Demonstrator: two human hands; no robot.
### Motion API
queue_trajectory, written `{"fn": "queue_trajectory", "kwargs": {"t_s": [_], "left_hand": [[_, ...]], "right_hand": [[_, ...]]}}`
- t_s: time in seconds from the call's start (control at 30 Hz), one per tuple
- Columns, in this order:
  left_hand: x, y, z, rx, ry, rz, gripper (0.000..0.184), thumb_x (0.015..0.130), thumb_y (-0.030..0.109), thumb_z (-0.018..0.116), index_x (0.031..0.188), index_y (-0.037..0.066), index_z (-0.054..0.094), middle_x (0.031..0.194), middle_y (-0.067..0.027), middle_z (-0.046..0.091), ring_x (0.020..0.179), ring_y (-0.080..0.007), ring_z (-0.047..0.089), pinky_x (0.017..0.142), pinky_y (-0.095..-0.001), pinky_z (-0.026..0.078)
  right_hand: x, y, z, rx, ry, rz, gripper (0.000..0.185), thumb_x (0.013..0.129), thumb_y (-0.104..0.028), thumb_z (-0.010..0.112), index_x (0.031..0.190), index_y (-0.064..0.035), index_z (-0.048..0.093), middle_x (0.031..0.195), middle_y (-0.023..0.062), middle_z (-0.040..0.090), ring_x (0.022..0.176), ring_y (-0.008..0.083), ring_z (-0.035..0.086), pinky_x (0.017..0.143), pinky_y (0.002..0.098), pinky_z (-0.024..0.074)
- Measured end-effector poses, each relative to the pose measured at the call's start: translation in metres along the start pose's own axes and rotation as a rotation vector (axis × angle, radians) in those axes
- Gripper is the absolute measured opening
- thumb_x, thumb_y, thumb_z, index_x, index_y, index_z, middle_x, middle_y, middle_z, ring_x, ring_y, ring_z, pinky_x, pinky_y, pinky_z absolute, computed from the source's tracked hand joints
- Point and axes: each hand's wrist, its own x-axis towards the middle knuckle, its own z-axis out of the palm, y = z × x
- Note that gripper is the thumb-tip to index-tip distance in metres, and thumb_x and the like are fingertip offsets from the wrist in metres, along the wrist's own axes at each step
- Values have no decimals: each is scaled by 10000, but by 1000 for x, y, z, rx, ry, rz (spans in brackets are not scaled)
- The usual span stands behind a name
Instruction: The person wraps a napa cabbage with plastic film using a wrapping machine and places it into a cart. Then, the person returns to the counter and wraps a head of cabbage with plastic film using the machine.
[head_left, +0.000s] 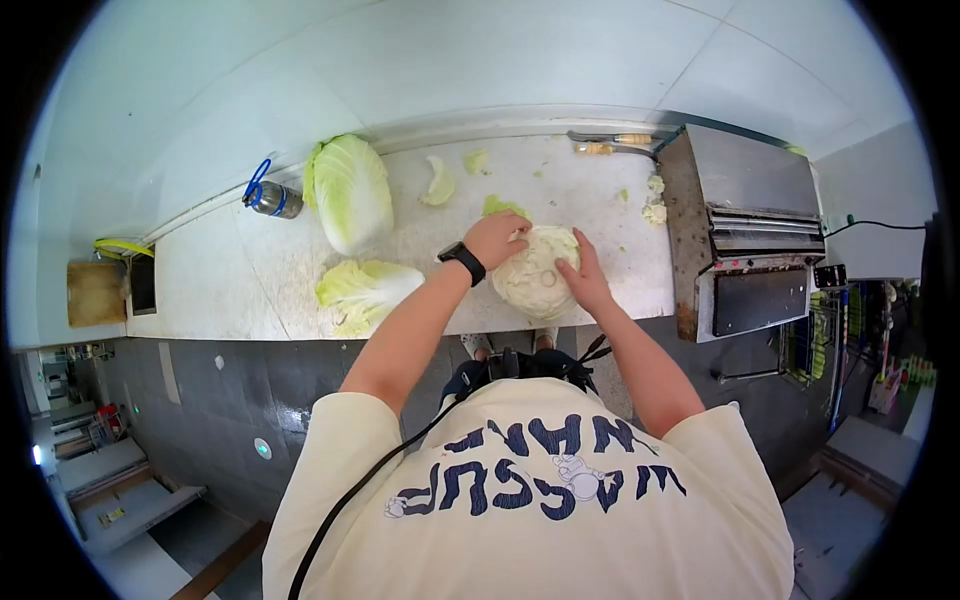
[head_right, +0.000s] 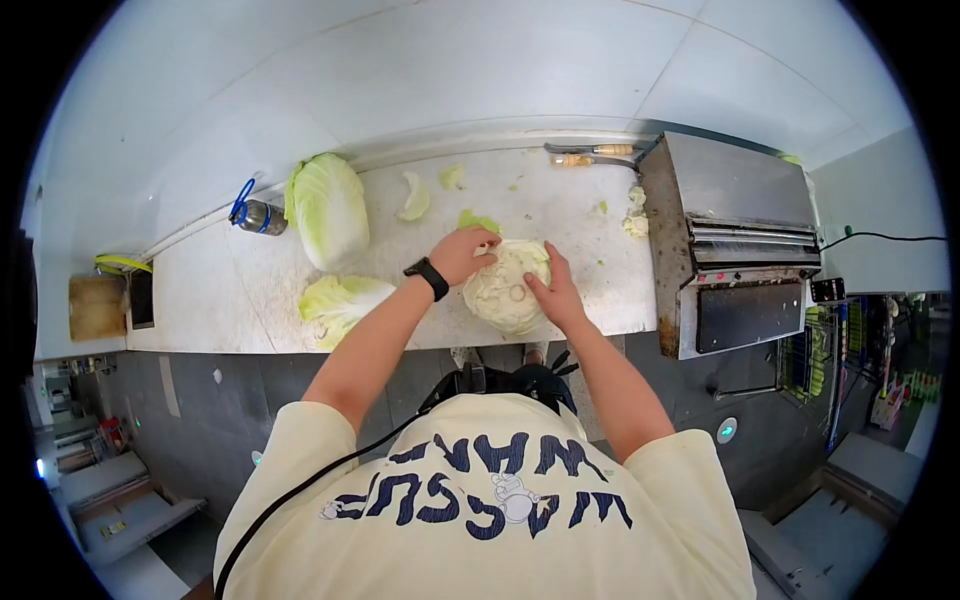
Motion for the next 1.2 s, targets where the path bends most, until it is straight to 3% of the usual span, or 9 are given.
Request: {"fn": "queue_trajectory", "kwargs": {"t_s": [0.07,0.27,0.37,0.47,0.57,0.67,0.87,1.07,1.2], "left_hand": [[3,-20,3,-210,22,-2,302,886,230,704,1145,75,695,1082,-128,689,950,-291,667,847,-417,532],[11,-7,-4,104,-32,125,231,936,213,627,1067,32,685,1035,-156,691,950,-323,663,823,-412,530],[2,30,-27,203,-195,56,252,968,183,550,1162,49,639,1109,-161,681,1008,-331,661,854,-411,535],[7,0,-12,387,-188,337,320,965,140,506,1272,71,559,1180,-153,660,1058,-344,650,877,-419,539],[9,-5,-15,522,-203,448,396,944,89,495,1340,89,499,1227,-146,641,1077,-337,645,879,-416,546],[10,-7,-13,518,-154,495,367,938,95,505,1304,74,530,1195,-141,656,1060,-330,654,862,-416,549],[9,-4,-12,474,-105,476,313,933,101,516,1234,67,593,1125,-132,679,1017,-330,666,837,-423,549],[10,-1,5,274,14,237,299,874,40,580,1157,94,663,1064,-142,684,968,-338,657,821,-433,539],[7,-6,13,113,120,196,313,843,23,595,1128,113,688,1023,-130,684,938,-332,655,799,-421,538]], "right_hand": [[-1,-1,6,4,4,9,765,925,-298,690,1528,-27,306,1454,231,419,1350,360,435,1123,403,364],[0,0,-2,-25,14,-6,755,926,-298,684,1523,-24,312,1450,236,424,1347,367,441,1121,404,368],[-1,-3,-2,-27,9,-2,756,929,-309,678,1522,-21,310,1454,239,421,1349,370,439,1120,406,370],[-3,0,-4,-25,5,-5,758,930,-316,674,1522,-18,306,1454,243,420,1352,371,438,1120,407,371],[-3,-3,-5,-33,6,-20,760,929,-312,674,1524,-20,302,1452,245,421,1350,374,439,1120,409,372],[-3,-2,-5,-36,-1,-7,759,929,-307,674,1523,-18,302,1449,245,422,1346,376,442,1117,411,375],[-3,-4,-5,-59,0,-19,756,929,-305,673,1522,-16,303,1445,247,423,1337,380,449,1110,411,384],[-2,-4,-4,-66,9,3,762,934,-331,662,1524,-16,298,1448,251,416,1334,383,453,1104,410,391],[-2,-3,-3,-61,17,9,771,931,-339,662,1526,-17,291,1447,253,416,1333,387,453,1103,414,391]]}}
